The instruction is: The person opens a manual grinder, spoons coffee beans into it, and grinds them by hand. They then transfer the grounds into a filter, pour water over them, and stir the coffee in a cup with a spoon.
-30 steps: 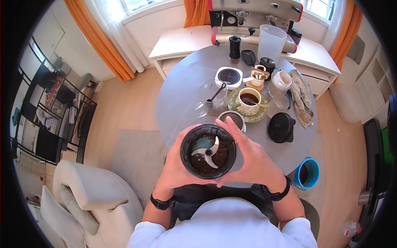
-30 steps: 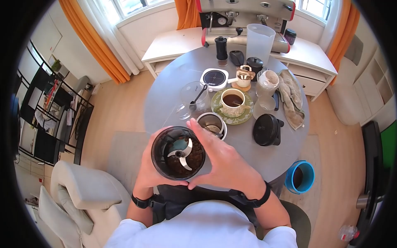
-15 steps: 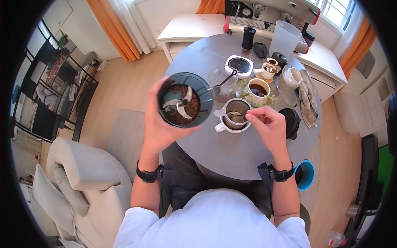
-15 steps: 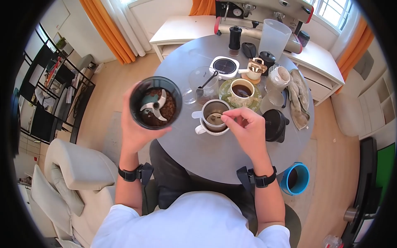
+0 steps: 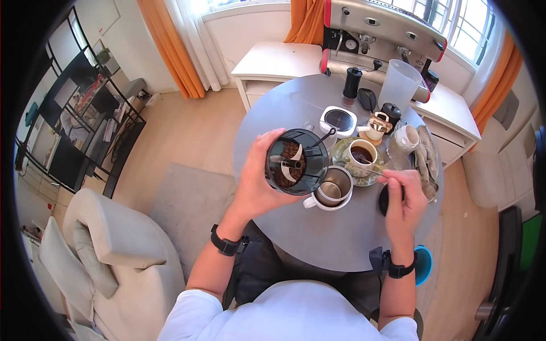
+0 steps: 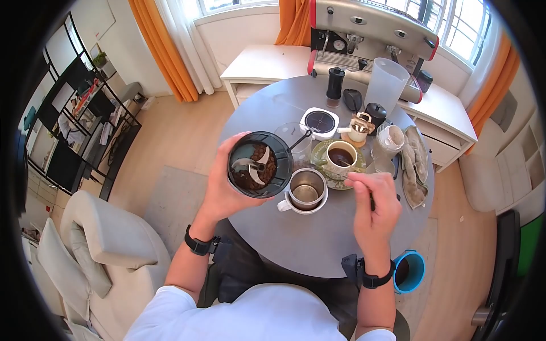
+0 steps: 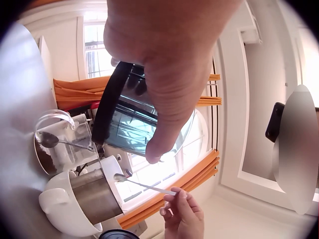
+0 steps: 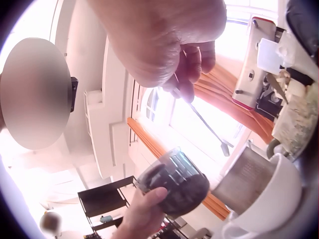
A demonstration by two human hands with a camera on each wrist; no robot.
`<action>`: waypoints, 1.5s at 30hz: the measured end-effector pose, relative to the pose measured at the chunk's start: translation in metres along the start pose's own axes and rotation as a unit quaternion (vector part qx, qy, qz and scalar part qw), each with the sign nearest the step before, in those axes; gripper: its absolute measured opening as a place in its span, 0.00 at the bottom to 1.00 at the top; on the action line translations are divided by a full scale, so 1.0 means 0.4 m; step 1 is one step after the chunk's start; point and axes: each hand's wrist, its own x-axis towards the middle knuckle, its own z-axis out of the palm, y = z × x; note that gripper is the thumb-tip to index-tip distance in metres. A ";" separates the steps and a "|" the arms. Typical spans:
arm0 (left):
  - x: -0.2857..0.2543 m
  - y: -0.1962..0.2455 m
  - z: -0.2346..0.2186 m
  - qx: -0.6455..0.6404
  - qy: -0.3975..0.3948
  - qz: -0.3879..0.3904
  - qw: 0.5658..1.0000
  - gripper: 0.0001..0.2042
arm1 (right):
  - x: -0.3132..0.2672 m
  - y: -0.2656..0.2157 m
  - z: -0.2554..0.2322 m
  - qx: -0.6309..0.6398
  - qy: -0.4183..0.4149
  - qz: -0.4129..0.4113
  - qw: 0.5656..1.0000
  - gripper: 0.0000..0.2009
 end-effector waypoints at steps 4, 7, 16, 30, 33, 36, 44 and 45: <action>0.008 0.000 0.025 -0.046 -0.013 -0.004 0.999 0.54 | 0.005 -0.048 -0.027 0.047 0.021 -0.093 0.994 0.05; 0.011 0.004 0.038 -0.064 -0.012 0.004 0.998 0.55 | 0.003 -0.077 -0.012 -0.006 -0.042 -0.205 0.978 0.06; -0.005 -0.011 0.032 -0.064 0.009 0.072 0.995 0.56 | -0.012 -0.129 -0.010 -0.044 -0.085 -0.308 0.947 0.15; 0.070 0.088 0.009 0.198 -0.056 0.127 0.970 0.54 | -0.018 -0.066 -0.013 -0.017 -0.013 -0.159 0.987 0.05; 0.102 0.111 0.024 0.264 -0.100 0.153 0.947 0.52 | -0.042 -0.042 -0.016 0.018 -0.016 -0.067 0.997 0.06; 0.129 0.120 0.036 0.303 -0.150 0.179 0.924 0.50 | -0.075 -0.015 -0.013 0.047 -0.003 0.001 0.999 0.07; 0.137 0.099 0.050 0.247 -0.159 0.157 0.943 0.54 | -0.065 -0.029 -0.028 0.069 0.009 0.007 0.998 0.08; 0.133 0.093 0.049 0.239 -0.148 0.147 0.948 0.54 | -0.059 -0.034 -0.027 0.069 0.003 -0.008 0.998 0.08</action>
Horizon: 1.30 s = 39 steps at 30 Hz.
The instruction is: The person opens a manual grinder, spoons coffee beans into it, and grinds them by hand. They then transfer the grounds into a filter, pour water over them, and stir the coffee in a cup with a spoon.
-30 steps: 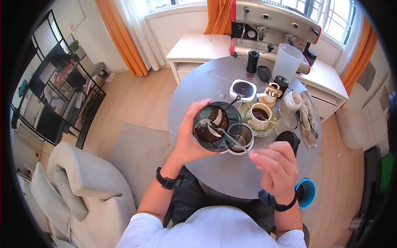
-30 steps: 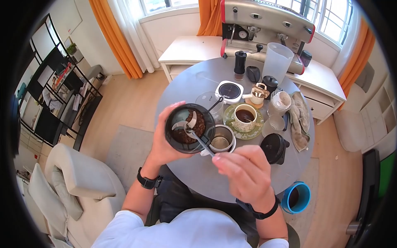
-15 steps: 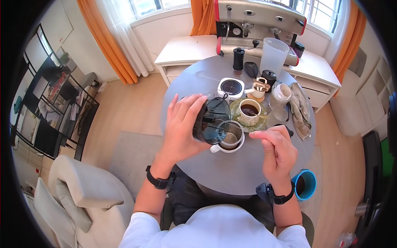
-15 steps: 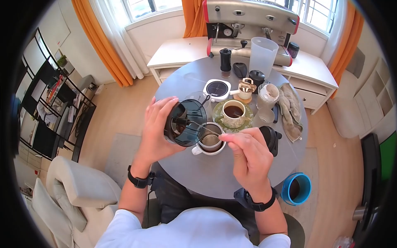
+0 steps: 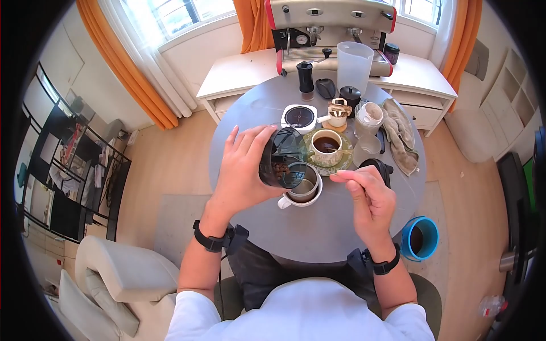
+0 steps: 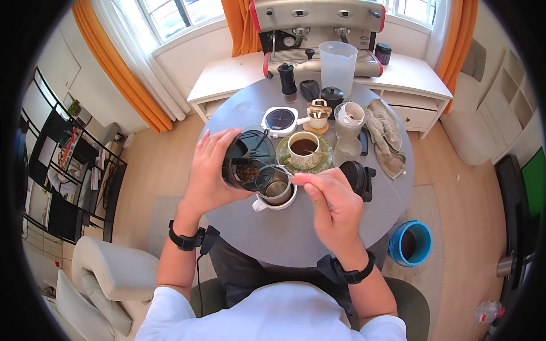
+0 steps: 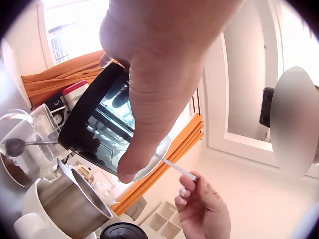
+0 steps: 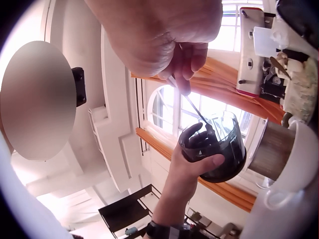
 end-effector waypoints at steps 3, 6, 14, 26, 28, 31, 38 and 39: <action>-0.014 -0.006 0.006 -0.008 0.017 -0.019 1.000 0.55 | 0.014 -0.004 0.009 -0.024 -0.007 -0.049 0.998 0.08; -0.028 -0.013 0.005 -0.012 0.024 -0.030 0.999 0.56 | 0.014 -0.004 0.015 -0.033 -0.012 -0.063 0.997 0.07; -0.060 -0.028 0.010 -0.051 0.063 -0.030 0.996 0.57 | 0.009 -0.012 0.018 -0.051 -0.025 -0.133 0.989 0.08; -0.103 -0.047 0.037 -0.166 0.107 -0.094 0.976 0.57 | 0.016 -0.016 0.031 -0.057 -0.031 -0.179 0.982 0.10; -0.110 -0.048 0.040 -0.166 0.128 -0.075 0.975 0.57 | 0.017 -0.025 0.022 -0.061 -0.031 -0.185 0.980 0.10; -0.128 -0.040 0.036 -0.156 0.161 -0.063 0.972 0.57 | 0.012 -0.035 -0.005 -0.050 -0.015 -0.178 0.983 0.07; -0.225 0.029 0.012 -0.387 0.203 -0.179 0.882 0.64 | -0.004 -0.047 -0.046 0.155 0.112 -0.069 0.979 0.17; -0.237 0.046 0.017 -0.390 0.200 -0.182 0.880 0.64 | -0.004 -0.045 -0.054 0.152 0.111 -0.065 0.980 0.17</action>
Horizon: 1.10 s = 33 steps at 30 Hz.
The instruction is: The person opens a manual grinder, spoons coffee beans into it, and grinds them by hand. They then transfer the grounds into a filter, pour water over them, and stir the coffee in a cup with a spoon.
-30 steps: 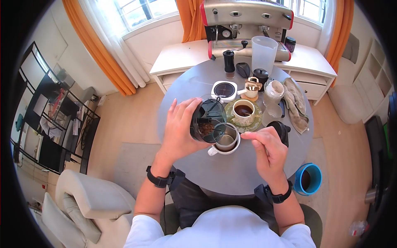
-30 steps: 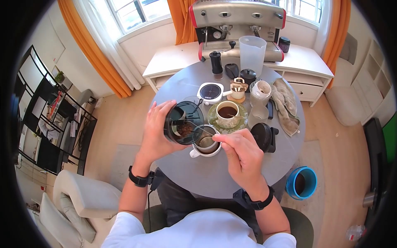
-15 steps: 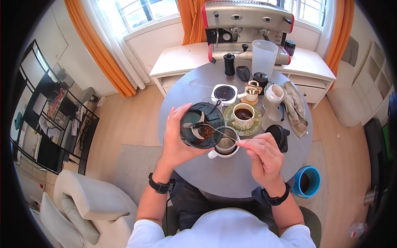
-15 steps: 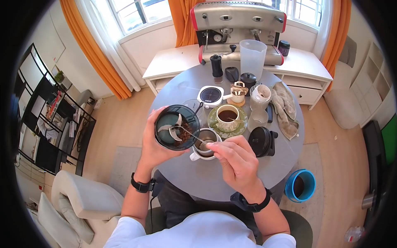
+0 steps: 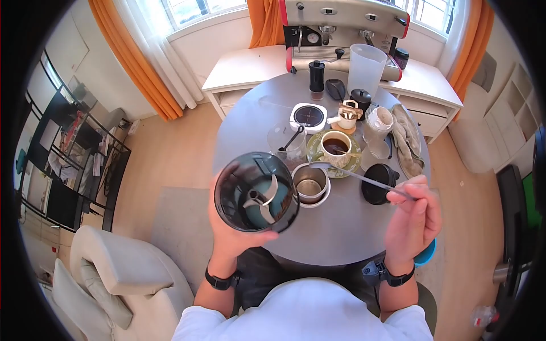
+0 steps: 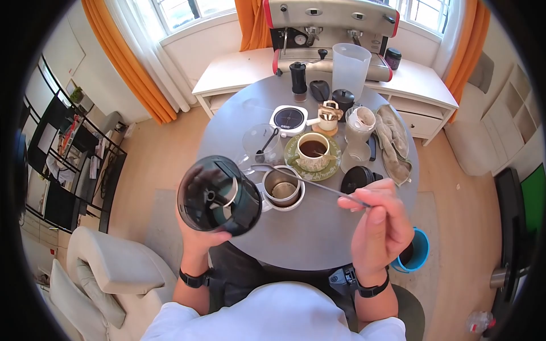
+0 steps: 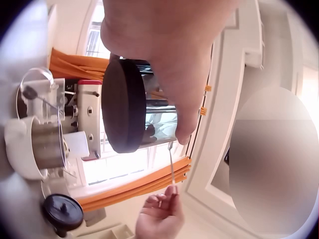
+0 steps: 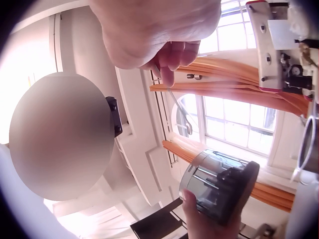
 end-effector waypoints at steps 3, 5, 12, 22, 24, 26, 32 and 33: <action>-0.052 0.010 0.024 -0.218 -0.070 -0.150 0.962 0.65 | 0.005 0.005 -0.024 0.005 0.010 0.023 1.000 0.16; -0.067 -0.008 0.044 -0.210 -0.107 -0.166 0.958 0.65 | 0.003 -0.004 -0.042 0.002 -0.008 0.045 0.999 0.15; -0.092 -0.051 0.155 -0.185 -0.288 -0.179 0.922 0.62 | -0.015 -0.046 -0.103 -0.106 -0.086 0.091 0.987 0.09; -0.115 -0.132 0.323 -0.190 -0.296 -0.229 0.908 0.61 | -0.047 -0.033 -0.133 -0.338 -0.174 0.093 0.920 0.05; -0.125 -0.148 0.340 -0.183 -0.291 -0.226 0.911 0.60 | -0.055 -0.027 -0.141 -0.349 -0.169 0.106 0.916 0.06; -0.135 -0.168 0.352 -0.166 -0.263 -0.215 0.926 0.62 | -0.063 -0.018 -0.149 -0.350 -0.155 0.125 0.916 0.06; -0.143 -0.154 0.342 -0.122 -0.218 -0.231 0.940 0.64 | -0.076 0.015 -0.154 -0.335 -0.123 0.141 0.923 0.06; -0.154 -0.168 0.335 -0.094 -0.203 -0.205 0.953 0.63 | -0.078 0.021 -0.154 -0.335 -0.121 0.141 0.924 0.06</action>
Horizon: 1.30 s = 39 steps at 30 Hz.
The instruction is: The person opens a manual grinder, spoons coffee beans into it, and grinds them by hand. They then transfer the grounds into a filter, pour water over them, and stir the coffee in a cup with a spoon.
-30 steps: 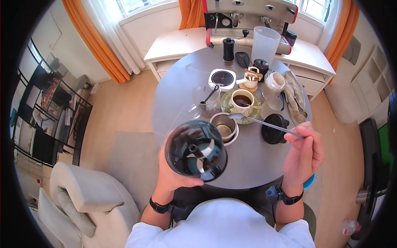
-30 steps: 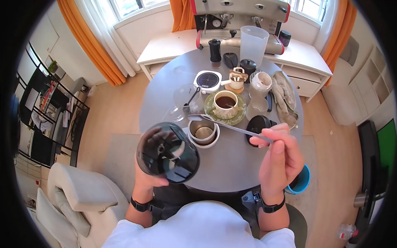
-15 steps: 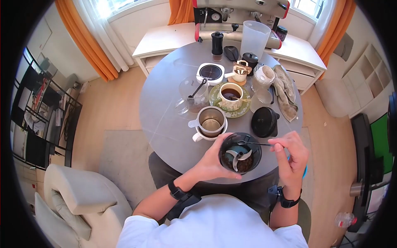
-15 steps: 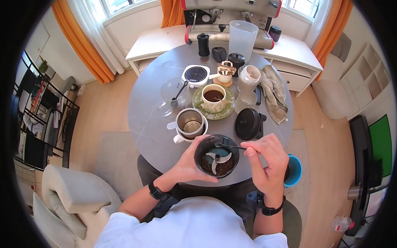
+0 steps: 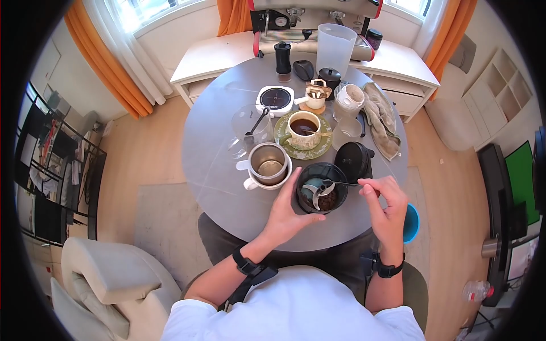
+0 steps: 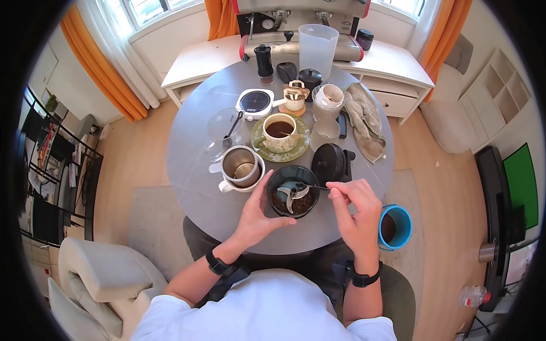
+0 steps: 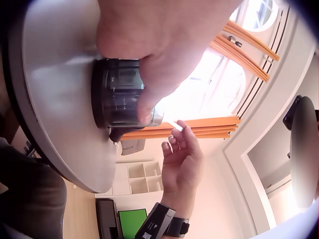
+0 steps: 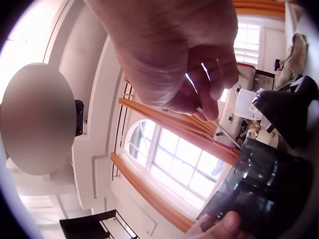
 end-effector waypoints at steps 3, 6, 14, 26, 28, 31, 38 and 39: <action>-0.027 -0.018 -0.026 0.030 0.021 -0.015 0.999 0.60 | -0.002 0.010 0.016 0.008 0.000 0.001 1.000 0.06; -0.075 0.000 -0.073 0.166 0.011 0.039 0.985 0.50 | -0.002 0.012 0.032 0.013 -0.012 0.004 1.000 0.06; -0.089 -0.016 -0.263 0.253 0.251 -0.035 0.934 0.38 | -0.005 0.026 0.055 0.020 -0.039 0.034 0.998 0.07; -0.002 -0.054 -0.327 0.065 0.189 -0.046 0.979 0.43 | -0.072 0.045 0.025 0.067 -0.061 0.164 0.982 0.12; -0.011 -0.063 -0.347 0.084 0.223 -0.042 0.970 0.38 | -0.096 0.074 0.031 0.064 -0.086 0.176 0.979 0.12; -0.006 -0.068 -0.377 0.107 0.232 -0.042 0.966 0.35 | -0.104 0.083 0.049 0.071 -0.136 0.179 0.972 0.14; 0.035 -0.087 -0.417 0.116 0.248 -0.011 0.962 0.33 | -0.107 0.093 0.091 0.080 -0.203 0.166 0.962 0.16; 0.041 -0.098 -0.424 0.120 0.254 -0.007 0.960 0.34 | -0.108 0.097 0.098 0.079 -0.200 0.164 0.963 0.16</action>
